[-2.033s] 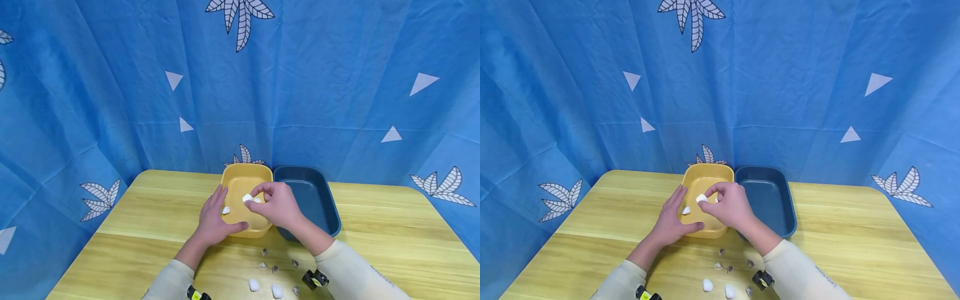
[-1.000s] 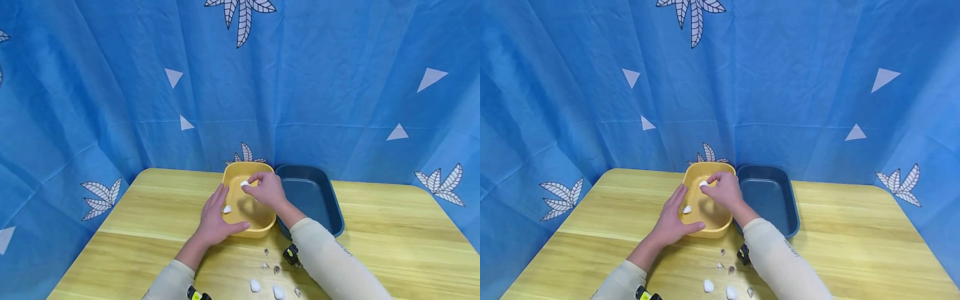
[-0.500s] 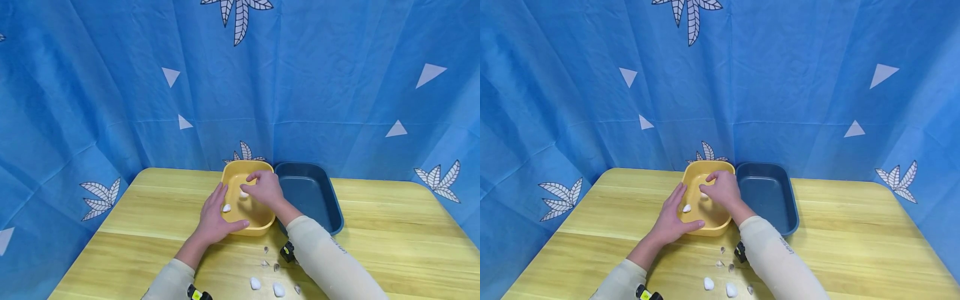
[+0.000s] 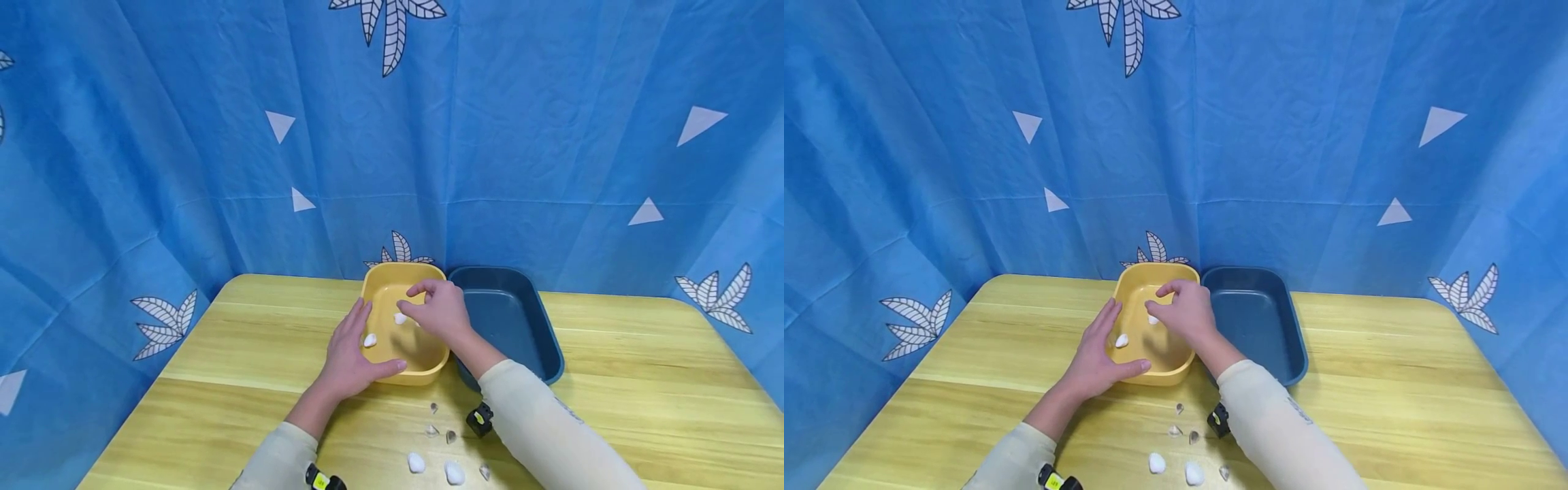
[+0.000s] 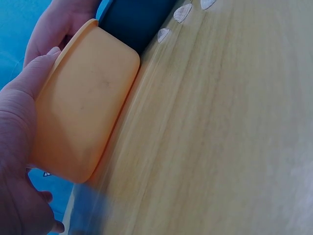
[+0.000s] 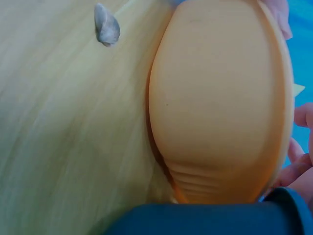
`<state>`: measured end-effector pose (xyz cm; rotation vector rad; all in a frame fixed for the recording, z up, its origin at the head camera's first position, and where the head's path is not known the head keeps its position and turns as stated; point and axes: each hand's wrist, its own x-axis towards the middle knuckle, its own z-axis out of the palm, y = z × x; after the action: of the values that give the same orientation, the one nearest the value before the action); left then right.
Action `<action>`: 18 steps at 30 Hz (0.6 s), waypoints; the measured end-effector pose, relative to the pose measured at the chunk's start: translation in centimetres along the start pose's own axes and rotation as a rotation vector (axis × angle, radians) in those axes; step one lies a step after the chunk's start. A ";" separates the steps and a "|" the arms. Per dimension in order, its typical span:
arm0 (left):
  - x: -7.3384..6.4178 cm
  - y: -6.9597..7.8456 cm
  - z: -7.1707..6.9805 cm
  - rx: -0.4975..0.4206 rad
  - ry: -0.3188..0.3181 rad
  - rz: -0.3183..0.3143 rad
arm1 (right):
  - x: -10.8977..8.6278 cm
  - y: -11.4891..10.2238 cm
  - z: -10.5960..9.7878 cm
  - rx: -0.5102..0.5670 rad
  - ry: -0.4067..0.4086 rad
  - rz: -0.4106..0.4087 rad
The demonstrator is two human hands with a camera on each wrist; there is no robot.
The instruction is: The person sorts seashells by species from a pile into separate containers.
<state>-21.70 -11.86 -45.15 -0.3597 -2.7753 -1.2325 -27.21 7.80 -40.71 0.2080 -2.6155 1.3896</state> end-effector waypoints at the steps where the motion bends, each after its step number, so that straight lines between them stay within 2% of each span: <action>1: 0.0 0.0 0.0 0.001 0.004 0.007 | -0.2 0.0 -0.2 0.005 0.003 -0.007; 8: -0.1 -0.1 0.2 -0.015 0.004 0.005 | -1.9 -0.5 -1.8 0.043 0.010 -0.047; 18: -0.1 -0.2 0.4 -0.009 0.025 -0.001 | -7.0 -1.2 -4.0 0.131 -0.063 -0.060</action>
<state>-21.66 -11.71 -45.56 -0.3415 -2.7500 -1.2418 -19.84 10.71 -39.08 0.3500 -2.5463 1.5596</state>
